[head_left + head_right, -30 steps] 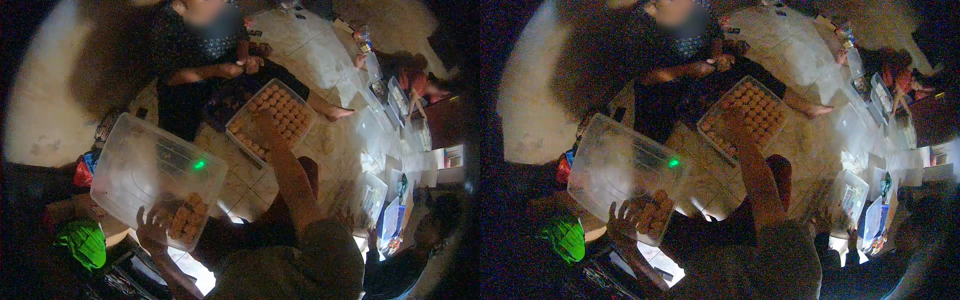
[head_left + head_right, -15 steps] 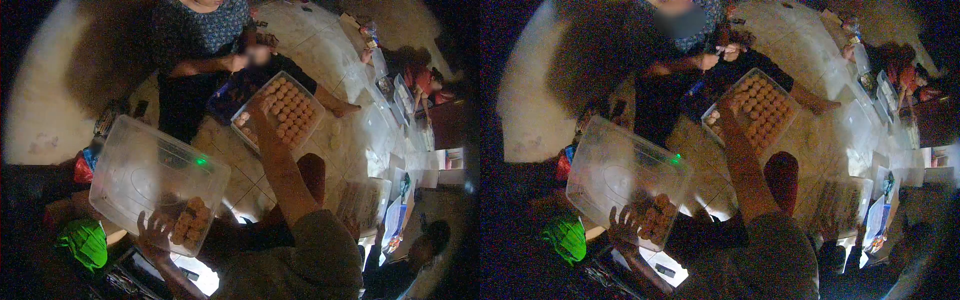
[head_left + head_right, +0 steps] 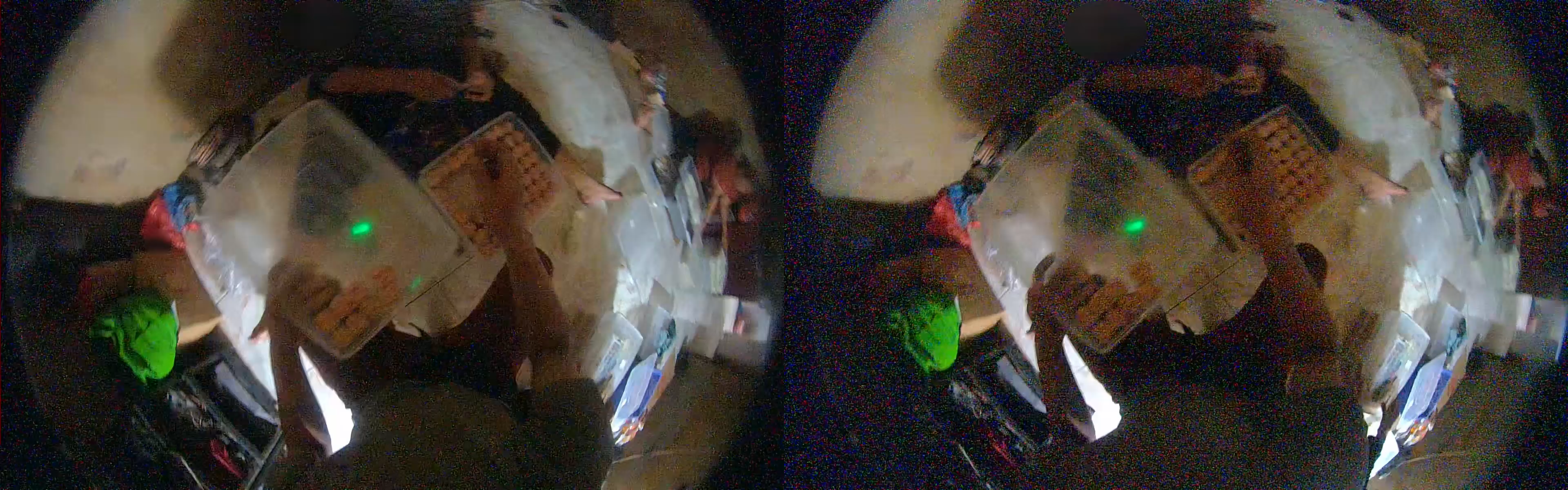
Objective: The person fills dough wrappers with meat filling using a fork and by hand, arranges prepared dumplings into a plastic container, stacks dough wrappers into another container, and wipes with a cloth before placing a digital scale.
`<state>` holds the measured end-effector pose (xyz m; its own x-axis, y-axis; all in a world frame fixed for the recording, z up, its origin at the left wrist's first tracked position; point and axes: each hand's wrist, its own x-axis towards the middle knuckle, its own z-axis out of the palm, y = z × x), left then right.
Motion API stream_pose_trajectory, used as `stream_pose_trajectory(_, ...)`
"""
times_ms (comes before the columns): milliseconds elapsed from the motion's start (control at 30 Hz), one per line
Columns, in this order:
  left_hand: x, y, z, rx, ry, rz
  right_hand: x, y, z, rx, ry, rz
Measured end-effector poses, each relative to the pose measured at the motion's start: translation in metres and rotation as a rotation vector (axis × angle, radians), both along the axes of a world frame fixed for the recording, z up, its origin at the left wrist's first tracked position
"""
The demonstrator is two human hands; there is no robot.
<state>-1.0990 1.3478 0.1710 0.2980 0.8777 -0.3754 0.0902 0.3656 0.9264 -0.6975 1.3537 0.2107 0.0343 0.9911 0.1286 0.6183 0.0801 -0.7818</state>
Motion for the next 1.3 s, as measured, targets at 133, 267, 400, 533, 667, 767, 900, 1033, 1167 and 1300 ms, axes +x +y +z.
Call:
stream_pose_trajectory(133,0.034,0.011,-0.001,-0.095,-0.349,0.029,-0.063,-0.021,0.018,-0.02,-0.091,0.498)
stream_pose_trajectory(267,0.041,0.015,-0.013,-0.139,-0.405,-0.021,-0.102,-0.022,-0.003,-0.051,-0.128,0.695)
stream_pose_trajectory(400,0.053,0.007,0.009,-0.284,-0.566,0.064,-0.118,-0.035,-0.015,-0.183,-0.508,0.812)
stream_pose_trajectory(533,0.067,-0.011,0.068,0.457,0.551,-0.36,-0.093,-0.049,-0.029,-0.209,-0.4,0.491)
stream_pose_trajectory(667,0.041,-0.018,0.02,-0.089,-0.589,0.189,-0.106,-0.051,0.015,-0.409,-0.381,0.423)
stream_pose_trajectory(767,0.031,-0.017,0.012,-0.08,-0.614,0.096,-0.107,-0.058,-0.015,-0.145,-0.387,0.585)
stream_pose_trajectory(900,0.023,-0.009,-0.001,-0.098,-0.589,0.188,-0.093,-0.041,-0.051,-0.335,-0.364,0.431)
stream_pose_trajectory(1033,0.018,-0.01,0.002,0.511,0.588,-0.241,-0.104,-0.05,-0.057,-0.264,-0.394,0.184)
stream_pose_trajectory(1167,0.027,-0.017,0.014,0.544,0.487,-0.066,-0.092,-0.042,-0.048,-0.288,-0.335,0.276)
stream_pose_trajectory(1300,0.031,-0.015,0.021,0.345,0.511,-0.248,-0.103,-0.044,-0.009,-0.256,-0.298,0.093)
